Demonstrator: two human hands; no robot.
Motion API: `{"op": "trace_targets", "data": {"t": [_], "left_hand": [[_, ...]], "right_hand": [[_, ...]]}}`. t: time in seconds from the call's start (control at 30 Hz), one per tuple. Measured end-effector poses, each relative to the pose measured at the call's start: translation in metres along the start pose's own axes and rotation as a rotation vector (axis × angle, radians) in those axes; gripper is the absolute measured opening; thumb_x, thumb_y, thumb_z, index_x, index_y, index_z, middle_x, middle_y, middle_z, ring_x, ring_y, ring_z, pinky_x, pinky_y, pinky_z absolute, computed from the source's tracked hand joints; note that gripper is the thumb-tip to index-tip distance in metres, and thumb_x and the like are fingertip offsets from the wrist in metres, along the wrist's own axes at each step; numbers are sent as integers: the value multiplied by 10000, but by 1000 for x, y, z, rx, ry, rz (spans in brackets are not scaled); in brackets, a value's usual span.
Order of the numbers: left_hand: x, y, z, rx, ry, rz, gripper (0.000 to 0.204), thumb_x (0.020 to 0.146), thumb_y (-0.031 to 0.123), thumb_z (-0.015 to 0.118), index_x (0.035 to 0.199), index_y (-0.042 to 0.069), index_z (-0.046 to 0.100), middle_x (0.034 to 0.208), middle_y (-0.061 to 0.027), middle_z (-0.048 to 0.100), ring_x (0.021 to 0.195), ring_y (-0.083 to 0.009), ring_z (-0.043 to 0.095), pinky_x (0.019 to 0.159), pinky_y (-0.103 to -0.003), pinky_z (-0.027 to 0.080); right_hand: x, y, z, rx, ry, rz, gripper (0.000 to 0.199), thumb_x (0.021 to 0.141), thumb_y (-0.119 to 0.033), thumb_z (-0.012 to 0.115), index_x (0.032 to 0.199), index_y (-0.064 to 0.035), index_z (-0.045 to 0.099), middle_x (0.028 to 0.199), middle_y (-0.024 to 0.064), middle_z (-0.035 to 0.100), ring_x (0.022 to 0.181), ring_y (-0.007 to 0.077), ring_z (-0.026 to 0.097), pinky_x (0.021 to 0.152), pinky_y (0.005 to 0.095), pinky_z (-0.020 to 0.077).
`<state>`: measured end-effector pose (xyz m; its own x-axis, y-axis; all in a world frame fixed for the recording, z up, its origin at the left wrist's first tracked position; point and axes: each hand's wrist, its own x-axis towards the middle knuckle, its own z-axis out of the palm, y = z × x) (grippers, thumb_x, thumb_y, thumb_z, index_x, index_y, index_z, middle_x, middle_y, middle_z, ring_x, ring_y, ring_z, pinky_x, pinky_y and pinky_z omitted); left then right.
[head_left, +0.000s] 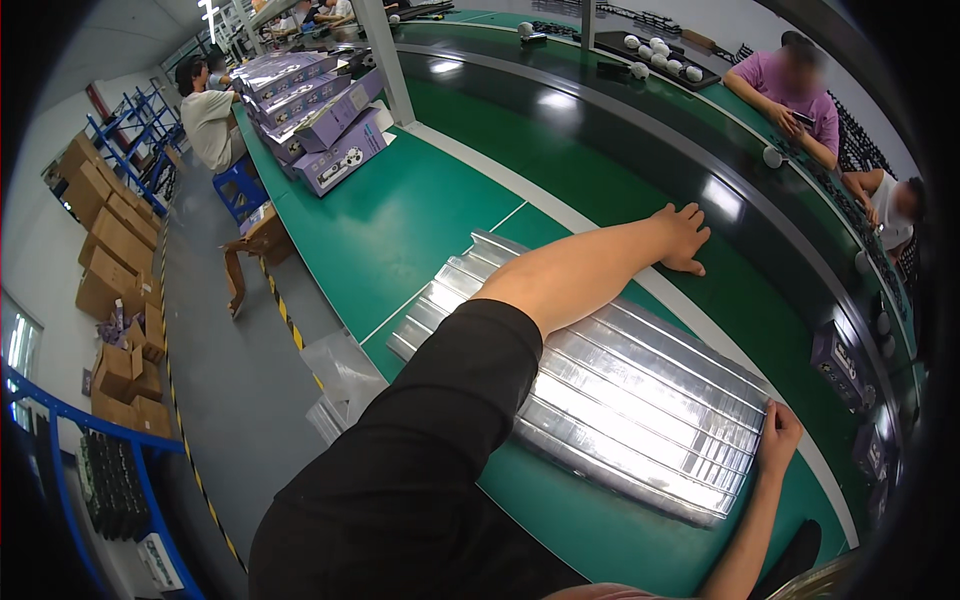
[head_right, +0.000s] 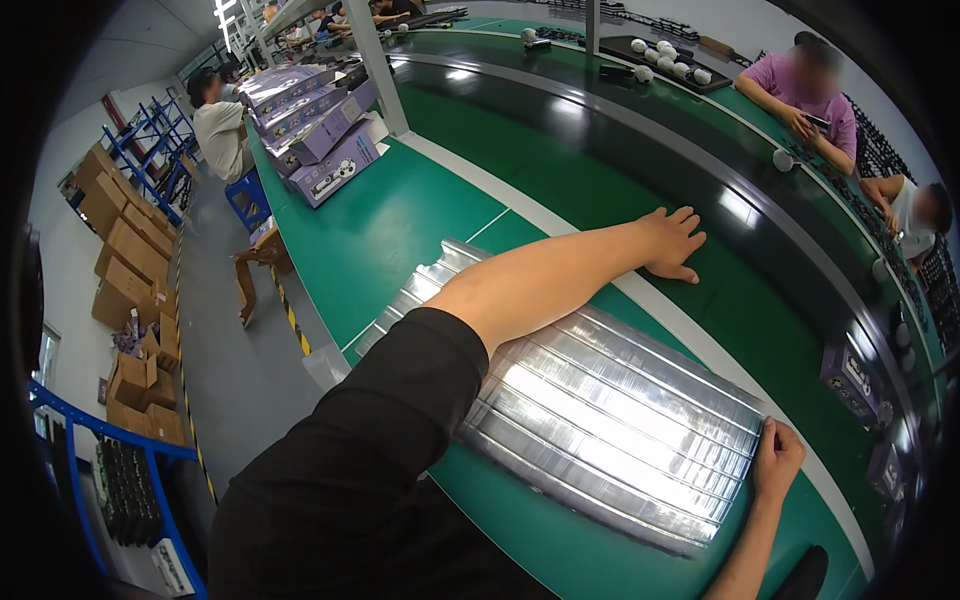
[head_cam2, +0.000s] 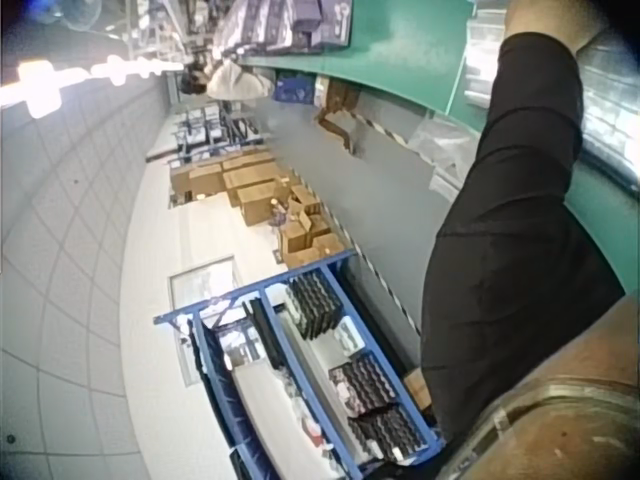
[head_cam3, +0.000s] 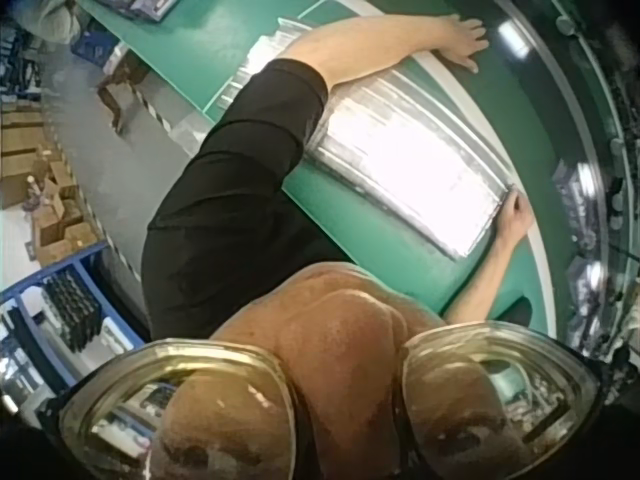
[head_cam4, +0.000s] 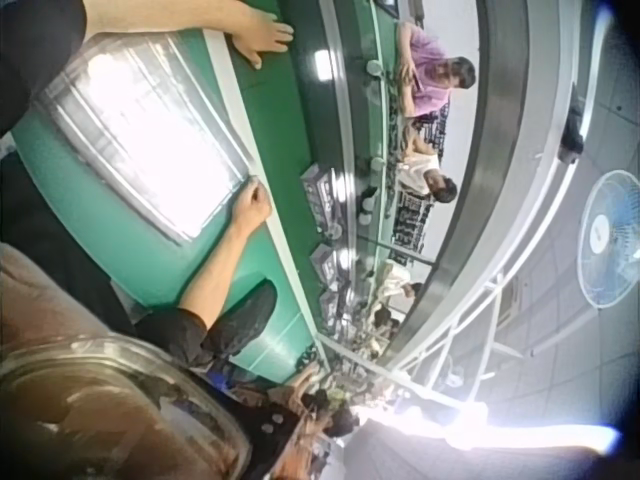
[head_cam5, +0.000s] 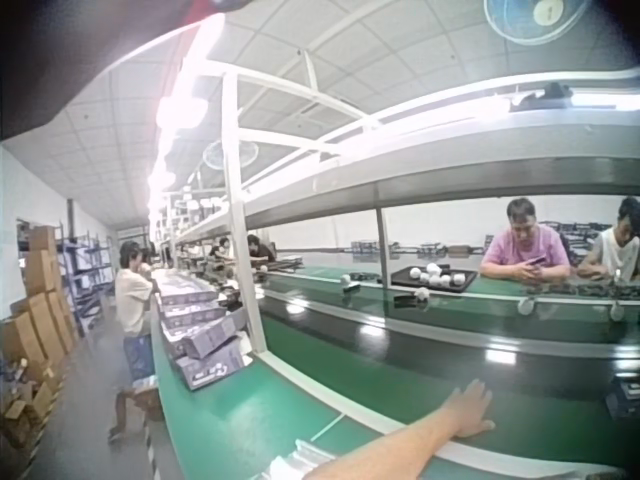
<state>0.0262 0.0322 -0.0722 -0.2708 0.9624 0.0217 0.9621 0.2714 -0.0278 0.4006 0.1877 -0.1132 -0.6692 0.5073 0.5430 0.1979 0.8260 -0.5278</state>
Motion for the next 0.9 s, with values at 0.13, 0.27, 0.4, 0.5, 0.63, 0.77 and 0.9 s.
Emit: {"op": "trace_targets", "data": {"t": [0.13, 0.27, 0.4, 0.5, 0.63, 0.77, 0.9], "left_hand": [[-2, -6, -2, -45, 11, -6, 795, 907, 652, 400, 1425, 50, 384, 1524, -214, 268, 1446, -363, 175, 1086, -520, 307], [-2, -5, -3, -62, -1, 2, 772, 917, 659, 366, 1398, 58, 424, 1513, -210, 291, 1445, -359, 178, 1087, -513, 308], [1, -4, 2, -76, 34, 23, 755, 906, 659, 379, 1372, 74, 477, 1494, -195, 328, 1440, -344, 195, 1086, -522, 304], [0, -5, 3, -81, 30, 20, 748, 909, 660, 373, 1361, 77, 494, 1493, -194, 331, 1439, -341, 197, 1086, -518, 304], [1, -4, 2, -86, 18, 22, 740, 910, 661, 369, 1345, 82, 517, 1494, -193, 330, 1440, -341, 196, 1089, -516, 300], [0, -3, 3, -82, 17, 24, 734, 913, 661, 363, 1342, 88, 527, 1496, -191, 329, 1441, -341, 193, 1093, -515, 295], [-2, -1, -3, -56, -19, 23, 746, 929, 662, 331, 1356, 74, 500, 1509, -195, 305, 1447, -346, 174, 1089, -504, 305]], "right_hand": [[1, -5, 0, 6, -57, 28, 202, 899, -134, 638, 818, 48, 666, 659, 111, 613, 577, 134, 528, 539, 285, 402], [-1, -3, -1, 10, -94, 24, 174, 898, -116, 631, 847, 44, 675, 681, 112, 623, 581, 126, 531, 531, 277, 402], [-1, -3, -1, 21, -87, -56, 145, 895, -92, 623, 908, 42, 678, 712, 113, 639, 588, 119, 541, 530, 275, 413], [0, -7, 0, 1, -158, 13, 139, 892, -72, 617, 953, 39, 676, 738, 114, 654, 602, 120, 559, 540, 276, 431], [-2, 1, 1, 36, -111, 38, 142, 889, -50, 609, 985, 35, 669, 778, 119, 674, 628, 136, 588, 569, 275, 459], [-1, 5, -2, 1, -191, 42, 141, 886, -37, 602, 990, 31, 669, 814, 131, 683, 652, 146, 605, 594, 272, 473], [0, 6, -2, -4, -189, 19, 143, 886, -38, 600, 992, 32, 667, 815, 134, 678, 658, 147, 607, 595, 272, 470]]}}
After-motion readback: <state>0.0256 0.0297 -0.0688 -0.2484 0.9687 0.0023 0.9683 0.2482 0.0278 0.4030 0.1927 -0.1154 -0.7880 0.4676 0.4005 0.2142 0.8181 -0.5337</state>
